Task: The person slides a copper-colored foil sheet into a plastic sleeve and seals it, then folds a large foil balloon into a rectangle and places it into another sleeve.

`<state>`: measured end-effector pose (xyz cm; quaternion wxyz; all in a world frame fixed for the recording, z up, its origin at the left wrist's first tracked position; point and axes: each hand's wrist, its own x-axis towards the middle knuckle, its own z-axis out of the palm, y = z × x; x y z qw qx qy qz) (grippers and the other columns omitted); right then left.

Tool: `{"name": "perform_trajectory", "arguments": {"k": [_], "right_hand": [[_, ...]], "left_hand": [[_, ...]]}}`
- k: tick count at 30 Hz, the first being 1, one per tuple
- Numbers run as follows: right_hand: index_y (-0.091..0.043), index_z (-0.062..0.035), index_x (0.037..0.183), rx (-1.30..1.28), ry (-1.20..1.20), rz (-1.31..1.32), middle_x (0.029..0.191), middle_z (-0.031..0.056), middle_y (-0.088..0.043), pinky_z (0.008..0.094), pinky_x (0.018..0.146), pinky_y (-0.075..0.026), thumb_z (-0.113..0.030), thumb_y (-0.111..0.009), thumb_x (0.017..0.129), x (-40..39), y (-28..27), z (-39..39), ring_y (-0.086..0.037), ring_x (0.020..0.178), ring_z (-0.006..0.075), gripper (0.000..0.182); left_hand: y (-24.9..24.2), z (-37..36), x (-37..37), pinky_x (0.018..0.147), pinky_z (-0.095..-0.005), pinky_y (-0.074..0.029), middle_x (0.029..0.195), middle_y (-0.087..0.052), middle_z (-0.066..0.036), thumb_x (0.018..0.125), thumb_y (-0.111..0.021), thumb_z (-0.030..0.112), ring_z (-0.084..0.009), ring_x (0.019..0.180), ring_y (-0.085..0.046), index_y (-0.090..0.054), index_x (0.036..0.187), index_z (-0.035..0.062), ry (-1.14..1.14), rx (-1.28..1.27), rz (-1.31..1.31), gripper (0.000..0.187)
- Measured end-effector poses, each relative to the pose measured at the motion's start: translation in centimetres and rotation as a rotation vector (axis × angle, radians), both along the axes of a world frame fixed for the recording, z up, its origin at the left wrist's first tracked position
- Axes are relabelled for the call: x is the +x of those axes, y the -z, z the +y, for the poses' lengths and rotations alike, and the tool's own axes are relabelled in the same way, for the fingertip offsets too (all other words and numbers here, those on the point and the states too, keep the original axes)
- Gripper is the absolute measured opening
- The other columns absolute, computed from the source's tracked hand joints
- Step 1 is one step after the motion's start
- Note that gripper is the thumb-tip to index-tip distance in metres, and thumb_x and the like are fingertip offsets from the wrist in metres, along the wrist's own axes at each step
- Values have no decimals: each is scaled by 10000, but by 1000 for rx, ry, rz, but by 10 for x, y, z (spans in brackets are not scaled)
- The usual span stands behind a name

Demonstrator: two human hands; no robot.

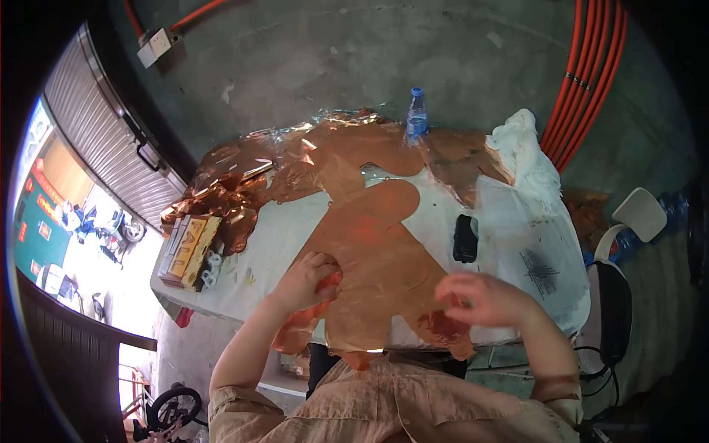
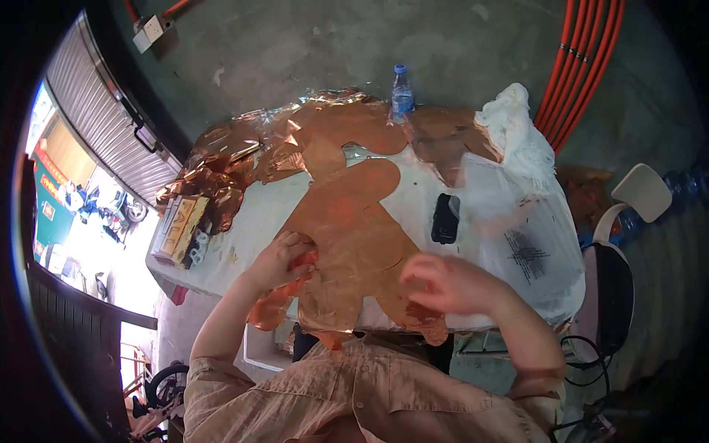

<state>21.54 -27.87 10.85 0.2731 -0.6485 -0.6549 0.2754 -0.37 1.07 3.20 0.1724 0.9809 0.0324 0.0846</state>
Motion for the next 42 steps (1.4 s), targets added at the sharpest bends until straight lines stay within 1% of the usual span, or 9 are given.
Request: {"name": "perform_trajectory", "arguments": {"k": [14, 17, 24, 26, 30, 33, 36, 39, 42], "right_hand": [[-490, 81, 1207, 263, 793, -939, 1184, 210, -508, 401, 852, -495, -289, -656, 802, 141, 98, 185, -558, 1057, 341, 573], [-500, 69, 1186, 49, 930, -683, 1206, 212, -518, 408, 864, -495, -246, -624, 822, 154, 110, 201, -562, 1070, 362, 497], [-540, 6, 1149, -268, 811, -723, 1072, 207, -635, 464, 835, -497, -170, -536, 855, 158, 62, 193, -636, 984, 334, 343], [-551, -59, 1196, -278, 823, -731, 1040, 196, -654, 552, 819, -473, -233, -507, 881, 170, 63, 191, -648, 960, 321, 362], [-565, -22, 1118, 17, 837, -792, 971, 167, -674, 478, 874, -458, -254, -464, 901, 184, 101, 203, -667, 877, 316, 333], [-559, -35, 1136, -204, 898, -864, 987, 170, -669, 472, 871, -464, -308, -495, 892, 169, 82, 206, -649, 951, 324, 372], [-536, -19, 1156, -380, 866, -688, 1128, 204, -609, 476, 907, -440, -341, -543, 867, 166, 75, 211, -568, 1110, 335, 432], [-492, -1, 1219, -81, 844, -1103, 1297, 228, -485, 509, 956, -393, -376, -581, 844, 145, 79, 219, -437, 1252, 338, 538], [-424, -19, 1313, 87, 543, -699, 1398, 214, -372, 557, 1035, -287, -403, -580, 846, 104, 85, 238, -335, 1319, 340, 624]], "left_hand": [[15, -8, 4, 873, -381, -454, 1065, -602, -69, 723, -715, 184, -275, 1007, -544, -638, 979, 72, -89, -22, -149, 290], [16, -12, 6, 830, -378, -447, 1025, -612, -80, 721, -710, 150, -285, 927, -551, -641, 948, 59, -110, -62, -219, 254], [14, -14, 7, 816, -371, -444, 1009, -615, -76, 710, -715, 129, -283, 916, -549, -644, 934, 64, -133, -99, -225, 244], [12, -13, 7, 829, -374, -446, 1034, -611, -81, 713, -716, 130, -284, 926, -549, -647, 931, 66, -126, -100, -206, 238], [12, -10, 5, 852, -381, -448, 1070, -602, -87, 732, -713, 150, -288, 958, -549, -647, 942, 68, -158, -111, -171, 235], [6, -8, 2, 873, -384, -448, 1100, -592, -91, 764, -697, 197, -288, 1009, -547, -639, 987, 72, -121, -95, -142, 263], [-9, -10, 0, 873, -378, -453, 1110, -579, -85, 797, -662, 261, -271, 1007, -554, -618, 1035, 72, -79, -20, -74, 307], [-20, -2, -3, 884, -380, -451, 1132, -573, -85, 802, -643, 248, -264, 1032, -552, -614, 1059, 74, -27, 71, -49, 312], [-28, 31, 2, 870, -383, -467, 1103, -608, -103, 782, -629, 198, -278, 1020, -576, -626, 1068, 75, -38, 75, 107, 312]]}}
